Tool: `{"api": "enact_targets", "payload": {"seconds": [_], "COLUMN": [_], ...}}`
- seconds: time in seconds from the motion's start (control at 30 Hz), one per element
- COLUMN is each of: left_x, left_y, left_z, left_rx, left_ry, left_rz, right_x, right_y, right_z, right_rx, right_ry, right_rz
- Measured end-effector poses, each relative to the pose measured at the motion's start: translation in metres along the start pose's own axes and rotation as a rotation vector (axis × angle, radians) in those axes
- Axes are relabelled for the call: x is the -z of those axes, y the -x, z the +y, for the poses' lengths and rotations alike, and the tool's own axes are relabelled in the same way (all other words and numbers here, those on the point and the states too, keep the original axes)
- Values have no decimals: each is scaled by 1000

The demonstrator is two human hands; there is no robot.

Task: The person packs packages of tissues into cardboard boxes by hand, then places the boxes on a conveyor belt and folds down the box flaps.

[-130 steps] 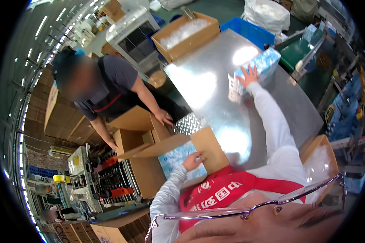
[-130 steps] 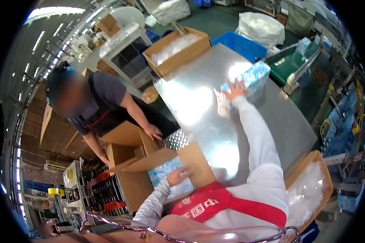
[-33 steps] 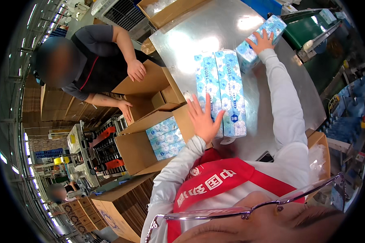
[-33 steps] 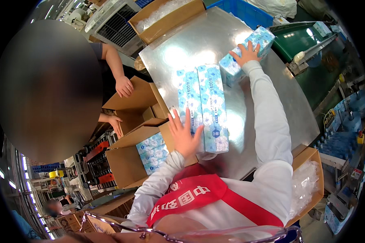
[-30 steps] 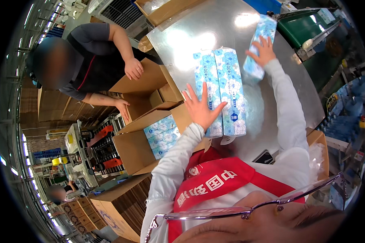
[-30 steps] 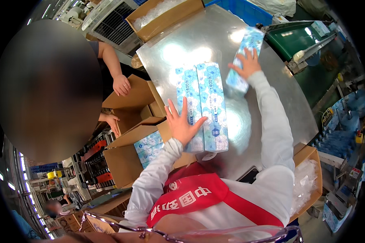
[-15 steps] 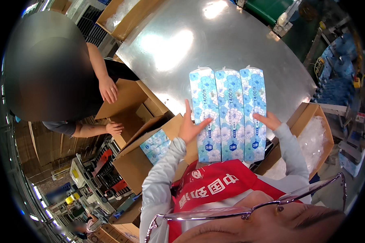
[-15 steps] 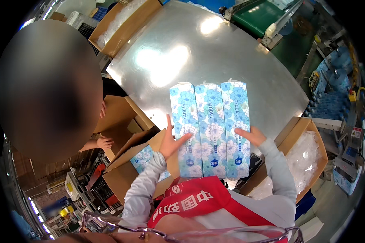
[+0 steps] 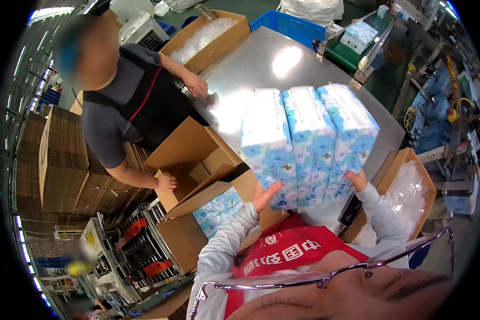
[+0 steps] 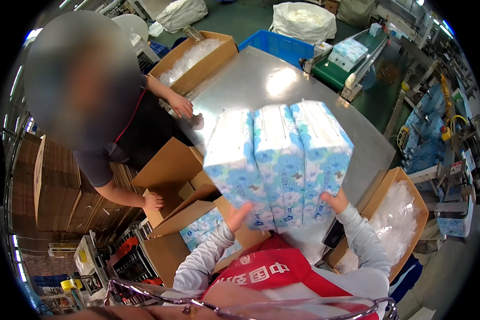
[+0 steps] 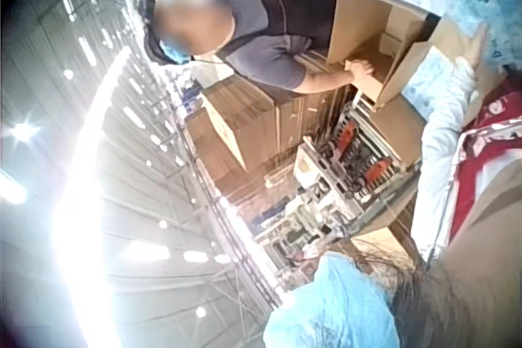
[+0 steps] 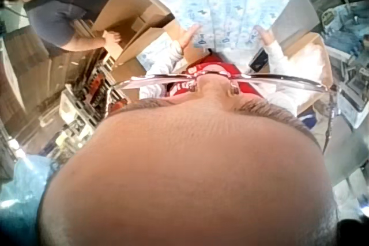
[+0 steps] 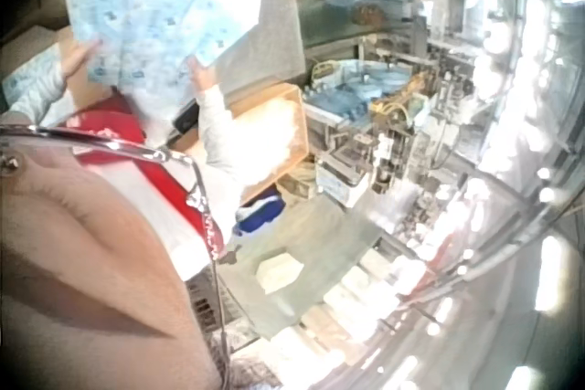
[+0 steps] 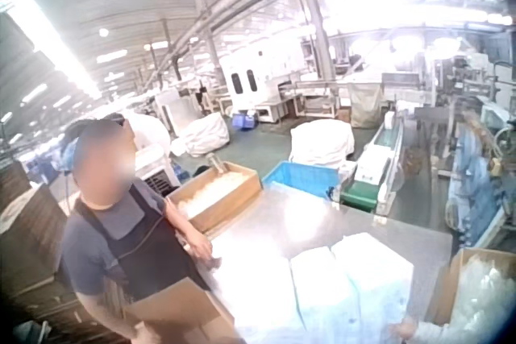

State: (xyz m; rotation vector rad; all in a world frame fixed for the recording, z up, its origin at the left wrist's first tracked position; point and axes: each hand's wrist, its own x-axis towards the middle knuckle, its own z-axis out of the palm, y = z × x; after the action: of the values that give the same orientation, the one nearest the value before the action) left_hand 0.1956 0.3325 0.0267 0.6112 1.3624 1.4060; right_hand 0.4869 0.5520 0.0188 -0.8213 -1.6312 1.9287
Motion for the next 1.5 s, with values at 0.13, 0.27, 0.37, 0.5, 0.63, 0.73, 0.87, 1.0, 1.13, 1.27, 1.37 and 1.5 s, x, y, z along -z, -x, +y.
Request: {"api": "enact_targets", "payload": {"seconds": [0.13,0.27,0.37,0.5,0.63,0.73,0.87,1.0,1.13,1.27,1.37,1.5], "left_x": [77,204,237,286,293,286,284,324,347,402,402,419], "left_y": [41,150,225,232,263,289,324,364,330,254,256,231], "left_z": [25,149,200,78,-14,-37,-46,-34,2,-77,-82,-170], "left_rx": [-454,-199,54,-595,-555,-516,-539,-231,361,72,478,344], "left_ry": [-304,-366,-197,-1200,-1321,-1371,-1467,-1038,-570,-146,27,-24], "left_rz": [85,-90,-96,382,274,281,363,780,625,201,290,416], "right_x": [-57,-163,-244,-205,-276,-327,-352,-345,-301,-323,-309,-305], "right_y": [16,67,79,28,-13,-9,21,81,100,72,72,69], "right_z": [-20,-55,-62,89,82,72,89,154,225,220,241,222], "right_rx": [185,110,345,-511,-171,-532,-781,-432,-582,-643,-846,-975], "right_ry": [-130,326,435,776,670,480,838,700,492,209,99,217], "right_rz": [-264,-756,-1159,-1075,-268,-277,-425,-576,-419,-443,-532,-434]}}
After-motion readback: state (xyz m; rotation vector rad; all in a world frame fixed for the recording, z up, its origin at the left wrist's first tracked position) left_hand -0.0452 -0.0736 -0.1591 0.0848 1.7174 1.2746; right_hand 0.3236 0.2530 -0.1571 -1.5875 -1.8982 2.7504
